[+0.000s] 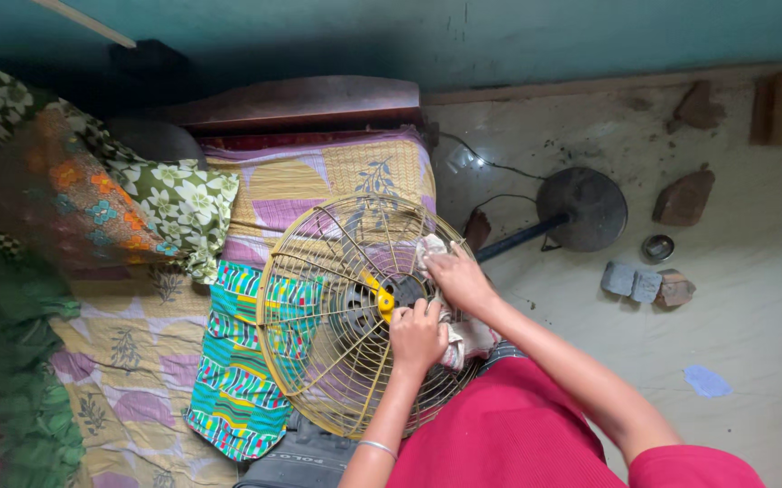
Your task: The person uses white strips of cloth to tie the wire mesh of a fan guard to the central frame by hand.
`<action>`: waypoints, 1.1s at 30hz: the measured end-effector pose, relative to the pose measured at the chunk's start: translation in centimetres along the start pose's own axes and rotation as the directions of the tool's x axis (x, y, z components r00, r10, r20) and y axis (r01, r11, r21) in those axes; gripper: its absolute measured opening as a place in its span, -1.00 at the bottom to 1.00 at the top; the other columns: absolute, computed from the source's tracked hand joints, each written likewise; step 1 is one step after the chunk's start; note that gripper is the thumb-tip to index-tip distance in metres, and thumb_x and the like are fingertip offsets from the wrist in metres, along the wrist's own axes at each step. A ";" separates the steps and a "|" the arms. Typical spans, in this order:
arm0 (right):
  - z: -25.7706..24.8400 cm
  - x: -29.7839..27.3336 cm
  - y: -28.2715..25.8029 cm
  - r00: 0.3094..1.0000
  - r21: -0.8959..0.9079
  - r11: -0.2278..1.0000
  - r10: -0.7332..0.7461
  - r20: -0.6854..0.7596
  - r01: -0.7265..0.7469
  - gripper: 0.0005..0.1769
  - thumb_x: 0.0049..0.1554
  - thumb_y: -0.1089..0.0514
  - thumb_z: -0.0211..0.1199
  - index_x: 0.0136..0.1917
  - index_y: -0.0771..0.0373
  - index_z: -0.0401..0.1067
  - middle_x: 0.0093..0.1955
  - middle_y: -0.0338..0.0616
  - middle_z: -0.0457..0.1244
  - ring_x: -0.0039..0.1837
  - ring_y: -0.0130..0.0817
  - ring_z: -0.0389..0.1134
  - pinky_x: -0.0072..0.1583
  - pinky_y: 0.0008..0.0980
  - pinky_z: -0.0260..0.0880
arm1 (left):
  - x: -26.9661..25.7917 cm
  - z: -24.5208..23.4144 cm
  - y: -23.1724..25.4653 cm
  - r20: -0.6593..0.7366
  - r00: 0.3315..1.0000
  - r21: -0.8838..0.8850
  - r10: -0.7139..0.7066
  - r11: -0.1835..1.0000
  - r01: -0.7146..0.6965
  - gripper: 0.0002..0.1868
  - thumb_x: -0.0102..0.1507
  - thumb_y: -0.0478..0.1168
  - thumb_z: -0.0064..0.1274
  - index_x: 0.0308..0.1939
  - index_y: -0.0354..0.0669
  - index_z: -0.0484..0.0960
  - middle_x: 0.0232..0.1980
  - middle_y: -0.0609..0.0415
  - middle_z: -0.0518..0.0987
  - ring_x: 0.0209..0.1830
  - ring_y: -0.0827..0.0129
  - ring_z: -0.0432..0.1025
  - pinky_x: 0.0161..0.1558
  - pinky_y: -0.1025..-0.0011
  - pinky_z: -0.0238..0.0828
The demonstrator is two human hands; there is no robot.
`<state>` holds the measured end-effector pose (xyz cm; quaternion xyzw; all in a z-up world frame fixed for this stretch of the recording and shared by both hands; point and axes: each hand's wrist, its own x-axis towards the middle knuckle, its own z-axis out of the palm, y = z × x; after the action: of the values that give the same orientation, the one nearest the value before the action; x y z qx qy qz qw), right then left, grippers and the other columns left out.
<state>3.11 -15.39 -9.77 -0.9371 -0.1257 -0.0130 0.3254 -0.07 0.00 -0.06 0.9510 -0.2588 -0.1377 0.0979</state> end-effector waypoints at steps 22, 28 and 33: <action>-2.1 3.5 3.6 0.871 0.215 0.844 0.476 0.122 -0.491 -0.76 0.15 0.08 0.22 -0.04 0.23 0.60 0.01 -0.01 0.41 0.11 0.00 0.41 0.12 -0.06 0.43 | 0.1 0.3 0.0 -0.117 0.993 -0.033 -0.009 0.999 0.006 -0.64 0.09 -0.12 0.15 -0.05 -0.08 0.66 -0.26 0.03 0.52 -0.35 0.16 0.50 -0.09 0.24 0.39; 2.3 1.6 -0.6 0.907 -0.179 0.974 0.050 -0.418 -0.136 -0.62 0.10 0.06 0.13 0.00 0.35 0.60 0.01 0.01 0.46 0.05 -0.14 0.50 0.18 0.07 0.27 | -0.1 0.6 0.1 -0.105 0.994 -0.008 -0.039 0.999 0.039 -0.64 0.08 -0.12 0.17 -0.05 -0.04 0.68 -0.25 0.03 0.52 -0.33 0.15 0.48 -0.09 0.24 0.41; -0.9 3.5 2.1 0.817 -0.169 0.886 0.463 0.343 -0.432 -0.71 0.13 -0.03 0.22 -0.14 0.19 0.61 -0.16 0.05 0.40 -0.06 0.01 0.46 0.13 -0.04 0.40 | 0.5 0.3 -0.2 -0.133 0.991 -0.012 -0.004 1.000 0.003 -0.60 0.05 -0.11 0.18 -0.02 -0.01 0.68 -0.27 0.03 0.51 -0.34 0.14 0.48 -0.11 0.22 0.41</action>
<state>7.04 -16.71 -9.93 -0.9379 0.0392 0.2370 0.2501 0.37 -0.11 -0.55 0.9580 -0.2493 -0.0758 0.1202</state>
